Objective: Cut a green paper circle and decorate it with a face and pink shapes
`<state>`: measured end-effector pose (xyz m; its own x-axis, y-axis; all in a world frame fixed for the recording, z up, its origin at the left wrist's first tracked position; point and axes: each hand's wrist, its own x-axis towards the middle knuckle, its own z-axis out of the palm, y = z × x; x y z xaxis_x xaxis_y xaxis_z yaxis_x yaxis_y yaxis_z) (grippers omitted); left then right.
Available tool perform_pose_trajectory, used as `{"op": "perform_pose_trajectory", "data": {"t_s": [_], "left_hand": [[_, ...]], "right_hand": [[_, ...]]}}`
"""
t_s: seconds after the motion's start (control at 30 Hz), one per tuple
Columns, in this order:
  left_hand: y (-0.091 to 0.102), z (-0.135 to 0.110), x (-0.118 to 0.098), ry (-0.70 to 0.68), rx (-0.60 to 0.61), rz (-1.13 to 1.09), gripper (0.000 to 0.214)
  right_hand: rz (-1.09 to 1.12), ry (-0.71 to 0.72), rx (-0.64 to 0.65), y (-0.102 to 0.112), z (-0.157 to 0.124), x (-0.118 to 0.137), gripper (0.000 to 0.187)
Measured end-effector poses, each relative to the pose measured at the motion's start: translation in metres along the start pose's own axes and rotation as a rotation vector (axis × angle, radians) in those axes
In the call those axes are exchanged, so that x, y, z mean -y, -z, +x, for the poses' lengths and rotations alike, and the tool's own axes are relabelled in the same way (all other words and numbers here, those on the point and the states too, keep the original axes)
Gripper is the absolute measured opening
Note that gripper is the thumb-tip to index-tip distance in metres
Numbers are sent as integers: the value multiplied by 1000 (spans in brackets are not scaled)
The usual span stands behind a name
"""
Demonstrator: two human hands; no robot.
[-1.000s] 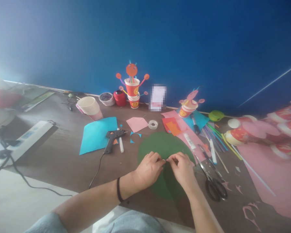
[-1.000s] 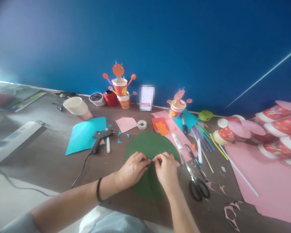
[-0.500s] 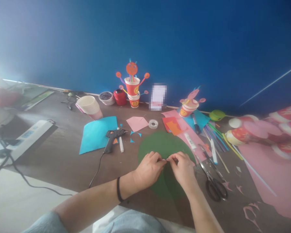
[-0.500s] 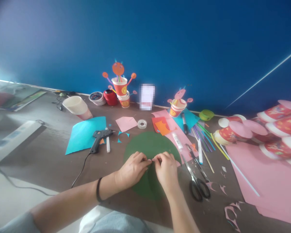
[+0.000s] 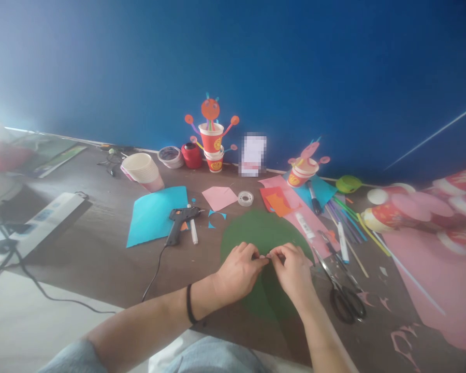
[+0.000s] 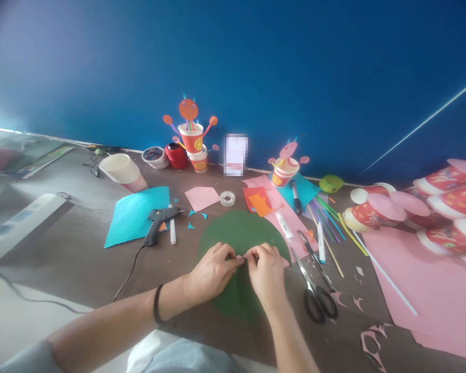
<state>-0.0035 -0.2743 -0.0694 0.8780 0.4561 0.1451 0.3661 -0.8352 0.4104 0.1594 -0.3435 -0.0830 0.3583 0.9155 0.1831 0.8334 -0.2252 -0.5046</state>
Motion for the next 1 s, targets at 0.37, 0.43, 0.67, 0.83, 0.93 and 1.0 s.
{"op": "perform_pose_trajectory", "data": {"t_s": [0.37, 0.43, 0.67, 0.83, 0.93, 1.0], "left_hand": [[4, 0, -2, 15, 29, 1, 37], [4, 0, -3, 17, 35, 13, 38], [4, 1, -4, 24, 59, 50, 36], [6, 3, -5, 34, 71, 59, 35], [5, 3, -5, 31, 71, 60, 35], [5, 2, -5, 29, 66, 62, 35]], "right_hand": [[-4, -6, 4, -1, 0, -1, 14], [5, -12, 16, 0, 0, 0, 13], [-8, -11, 13, 1, 0, 1, 12], [13, -20, 7, 0, 0, 3, 12], [119, -67, -23, -2, 0, 0, 9], [215, -117, -54, -1, -1, -4, 9]]}}
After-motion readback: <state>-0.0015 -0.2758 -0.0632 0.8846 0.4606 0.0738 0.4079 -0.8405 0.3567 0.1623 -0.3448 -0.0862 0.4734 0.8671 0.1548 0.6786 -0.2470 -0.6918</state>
